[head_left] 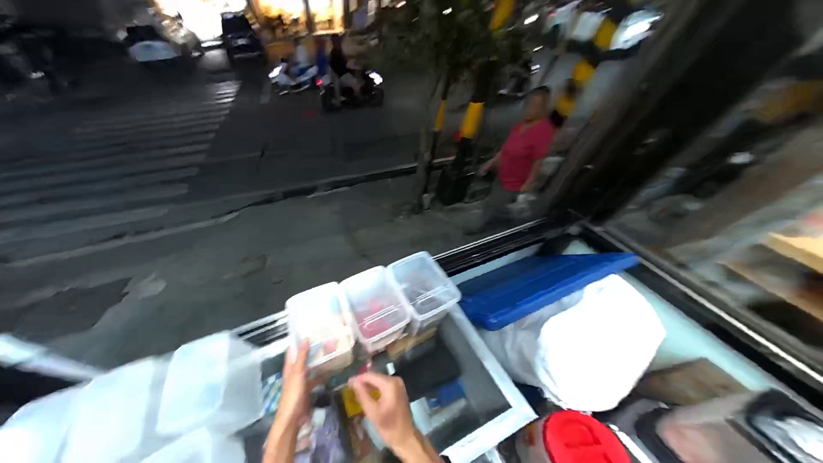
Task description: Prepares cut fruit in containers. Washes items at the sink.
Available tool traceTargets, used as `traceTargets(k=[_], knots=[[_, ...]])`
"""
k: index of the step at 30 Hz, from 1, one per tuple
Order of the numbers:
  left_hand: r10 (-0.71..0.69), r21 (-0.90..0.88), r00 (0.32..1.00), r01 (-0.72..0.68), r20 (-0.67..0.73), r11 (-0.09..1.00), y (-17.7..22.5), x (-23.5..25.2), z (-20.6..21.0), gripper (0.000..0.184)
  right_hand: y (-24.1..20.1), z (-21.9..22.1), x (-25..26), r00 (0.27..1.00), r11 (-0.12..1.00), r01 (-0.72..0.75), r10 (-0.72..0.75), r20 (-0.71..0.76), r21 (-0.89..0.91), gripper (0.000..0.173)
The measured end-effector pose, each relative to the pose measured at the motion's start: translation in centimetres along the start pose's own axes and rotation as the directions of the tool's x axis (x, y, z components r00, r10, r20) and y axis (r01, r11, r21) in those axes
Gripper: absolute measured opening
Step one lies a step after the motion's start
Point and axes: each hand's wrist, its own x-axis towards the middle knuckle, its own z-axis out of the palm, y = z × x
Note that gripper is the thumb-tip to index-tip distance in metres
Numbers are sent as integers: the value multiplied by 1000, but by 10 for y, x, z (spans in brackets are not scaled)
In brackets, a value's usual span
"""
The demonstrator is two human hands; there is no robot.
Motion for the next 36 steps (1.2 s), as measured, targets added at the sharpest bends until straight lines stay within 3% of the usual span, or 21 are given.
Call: traceTargets(k=[1, 2, 4, 5, 7, 10, 14, 17, 19, 21, 23, 27, 30, 31, 32, 34, 35, 36], knots=[[-5, 10, 1000, 5, 27, 1000, -1, 3, 0, 64, 7, -13, 6, 966, 938, 208, -241, -91, -275, 20], [-14, 14, 999, 13, 46, 1000, 0, 3, 2, 66, 14, -29, 21, 927, 820, 293, -370, -64, -491, 32], [-13, 25, 999, 12, 48, 1000, 5, 1, 8, 64, 20, -54, 60, 950, 691, 292, -291, 115, -661, 74], [-11, 28, 999, 10, 35, 1000, 8, 1, 10, 62, 26, -57, 77, 954, 667, 293, -247, 168, -685, 81], [-19, 33, 1000, 18, 19, 999, 8, 0, 3, 59, 36, -48, 92, 938, 636, 347, -239, 251, -690, 77], [-16, 48, 1000, 15, 20, 999, 6, 6, -3, 59, 36, -39, 94, 934, 632, 356, -264, 241, -689, 71], [-14, 53, 1000, 15, -9, 998, -2, 8, 4, 60, 39, -50, 94, 918, 659, 395, -246, 313, -640, 75], [2, 90, 999, -6, 47, 996, 0, -4, -3, 66, 32, -107, 111, 859, 764, 457, -249, 446, -455, 80], [-21, 115, 1000, 21, 5, 993, 8, -33, 2, 65, 40, -154, 132, 854, 721, 457, -191, 484, -521, 91], [83, 121, 997, -83, 5, 989, -20, -30, 4, 67, 67, -179, 152, 861, 693, 437, -137, 489, -574, 93], [177, 69, 984, -177, 10, 982, -38, -21, 5, 69, 76, -178, 154, 881, 670, 412, -119, 458, -617, 89], [85, 46, 995, -83, -44, 996, -6, -44, 28, 56, 70, -168, 145, 909, 608, 386, -121, 399, -694, 90], [172, 94, 978, -162, -114, 982, -38, -43, 13, 66, 72, -163, 146, 888, 617, 439, -186, 422, -653, 98], [200, 132, 947, -171, -253, 976, -51, -63, 10, 65, 67, -164, 140, 876, 635, 466, -233, 422, -616, 99], [260, 178, 858, -200, -444, 964, -67, -87, 11, 57, 57, -167, 130, 856, 636, 512, -324, 403, -577, 94], [386, 322, 535, -213, -752, 922, -105, -137, -1, 63, 29, -160, 97, 776, 641, 630, -542, 322, -439, 71], [411, 370, 371, -180, -833, 911, -123, -153, -19, 80, 17, -147, 75, 739, 692, 672, -601, 305, -266, 54], [418, 391, 253, -152, -872, 908, -134, -163, -42, 102, 10, -127, 52, 711, 745, 666, -618, 335, -38, 38]])
